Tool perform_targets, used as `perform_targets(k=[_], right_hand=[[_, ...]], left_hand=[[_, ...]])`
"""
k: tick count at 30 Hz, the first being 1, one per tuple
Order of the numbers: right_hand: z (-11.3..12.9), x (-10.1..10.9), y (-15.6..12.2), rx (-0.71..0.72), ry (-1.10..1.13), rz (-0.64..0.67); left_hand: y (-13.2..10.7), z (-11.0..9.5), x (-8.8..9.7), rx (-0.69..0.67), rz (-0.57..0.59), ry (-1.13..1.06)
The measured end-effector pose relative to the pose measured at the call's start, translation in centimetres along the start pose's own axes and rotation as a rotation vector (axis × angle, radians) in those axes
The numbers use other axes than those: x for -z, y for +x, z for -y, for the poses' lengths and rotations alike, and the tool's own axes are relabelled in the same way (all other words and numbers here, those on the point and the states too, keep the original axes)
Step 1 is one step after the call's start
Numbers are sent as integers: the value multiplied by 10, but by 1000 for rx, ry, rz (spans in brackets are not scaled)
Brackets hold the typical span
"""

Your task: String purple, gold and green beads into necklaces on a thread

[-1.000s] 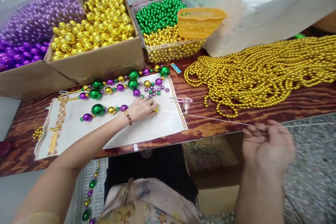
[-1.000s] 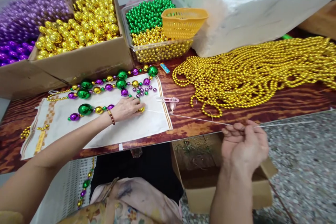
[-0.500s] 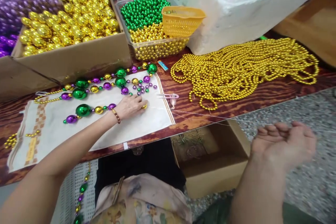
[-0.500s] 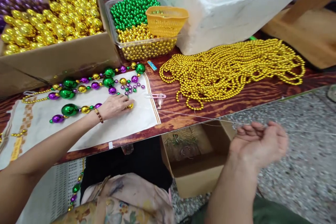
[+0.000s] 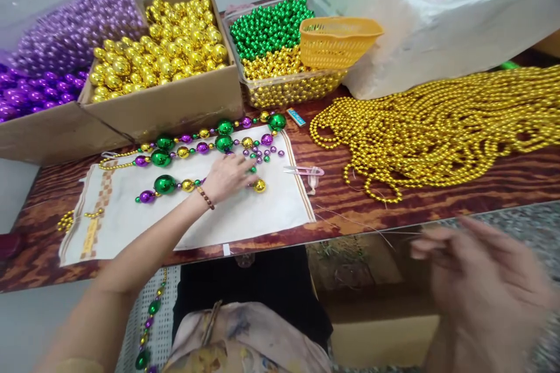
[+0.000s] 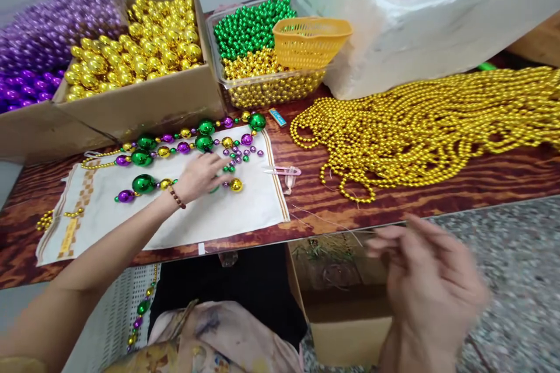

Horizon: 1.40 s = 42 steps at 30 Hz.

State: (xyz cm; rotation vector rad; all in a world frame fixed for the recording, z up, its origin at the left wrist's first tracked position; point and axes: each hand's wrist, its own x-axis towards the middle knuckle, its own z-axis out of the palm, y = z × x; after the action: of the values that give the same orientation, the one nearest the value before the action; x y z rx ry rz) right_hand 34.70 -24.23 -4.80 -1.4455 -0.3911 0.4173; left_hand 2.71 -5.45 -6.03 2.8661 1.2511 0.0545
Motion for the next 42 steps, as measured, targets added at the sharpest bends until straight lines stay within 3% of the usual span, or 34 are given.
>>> perform_targets(k=[2,4,8,12,16,20,22,24,27,29,31,35,42], right_hand=[[-15,-16,-25,-21,-32,243],[-32,-29,-47,-108,-33,447],[-58,-51,-82,-215,0,702],[-69,-59,-98,-245,27,747],[-77,-58,-99,-249,25,737],[-84,-58,-98,-229,11,742],[-85,-58,-98,-218,-5,755],[-84,-59,-98,-208,-16,764],[-82,-60,-100,-191,-35,788],[-79,-60,-102,-179,-46,822],[-75,-61,-105,-172,-45,846],[-68,-61,-109,-107,-47,801],[-58,-60,-108,71,-148,742]], left_hand=[[3,13,3,187,-62,-78],[10,21,5,275,-45,-117],[26,11,8,198,124,-79],[33,-8,10,178,221,25],[34,-16,7,217,269,72],[34,-14,5,234,266,56],[32,-10,7,257,203,3],[27,-6,11,306,67,-219],[15,-6,18,416,-94,-968],[6,-12,22,476,-95,-1513],[-3,-20,25,507,-68,-1881],[-13,-37,24,508,-70,-2190],[-17,-45,19,530,-114,-2351]])
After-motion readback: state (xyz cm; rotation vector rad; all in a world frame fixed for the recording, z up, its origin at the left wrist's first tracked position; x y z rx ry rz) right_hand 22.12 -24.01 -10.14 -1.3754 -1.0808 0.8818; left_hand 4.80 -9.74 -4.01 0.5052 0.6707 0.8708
